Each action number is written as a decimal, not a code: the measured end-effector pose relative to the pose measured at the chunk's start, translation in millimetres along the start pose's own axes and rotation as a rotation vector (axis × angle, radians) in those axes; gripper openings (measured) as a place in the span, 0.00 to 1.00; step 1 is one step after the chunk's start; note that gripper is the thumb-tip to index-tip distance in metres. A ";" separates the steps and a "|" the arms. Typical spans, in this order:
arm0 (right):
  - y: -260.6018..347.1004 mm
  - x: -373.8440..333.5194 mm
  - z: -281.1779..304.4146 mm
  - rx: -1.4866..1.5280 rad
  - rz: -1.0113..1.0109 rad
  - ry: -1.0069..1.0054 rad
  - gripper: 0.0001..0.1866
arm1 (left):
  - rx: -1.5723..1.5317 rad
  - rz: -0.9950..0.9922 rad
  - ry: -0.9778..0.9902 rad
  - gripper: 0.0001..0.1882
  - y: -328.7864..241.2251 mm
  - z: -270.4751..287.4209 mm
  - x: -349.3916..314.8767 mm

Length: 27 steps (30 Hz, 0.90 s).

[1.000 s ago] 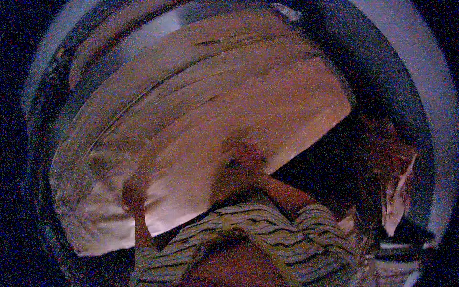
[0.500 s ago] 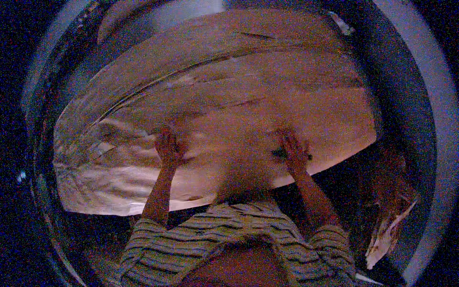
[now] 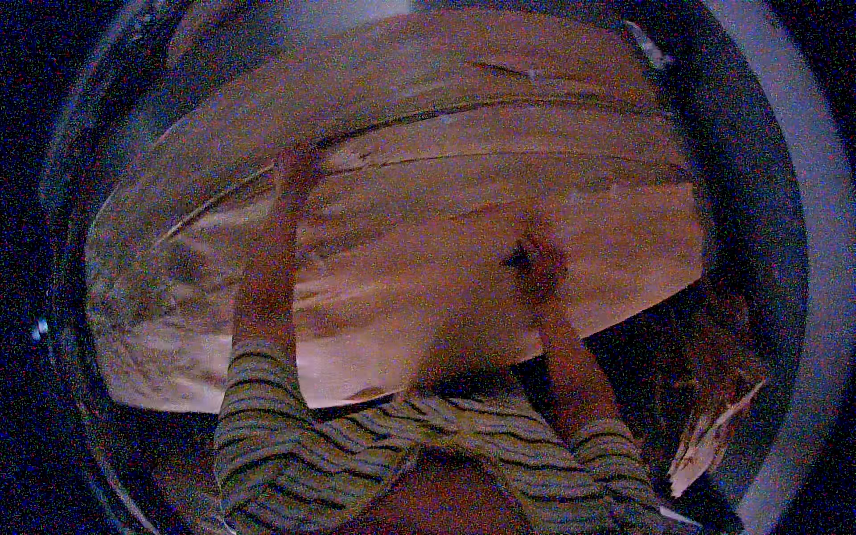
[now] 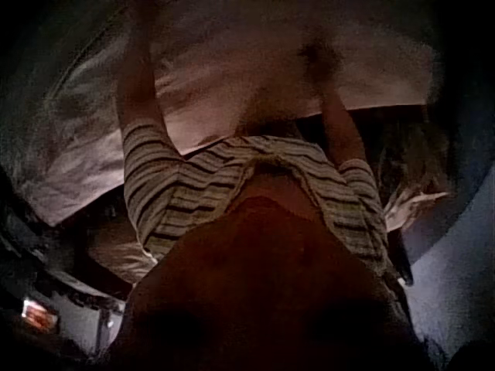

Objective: The person unrolls and flattens wood veneer sheets, cuts segments using a utility knife, applies adhesive tape to join pieces, and measures the dimensions with a tape measure.

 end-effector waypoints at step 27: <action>-351.6 -220.9 176.1 0.211 -1.127 0.345 0.15 | -0.440 -0.610 -0.171 0.25 -561.4 97.3 -12.2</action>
Point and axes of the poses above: each hand's wrist, its own x-axis towards the middle knuckle, its own z-axis out of the back of the hand, y = z × x, the point moved 5 cm from there along x, towards the middle knuckle, and after that the axes turned 12 degrees about -z, right-handed, at the moved point
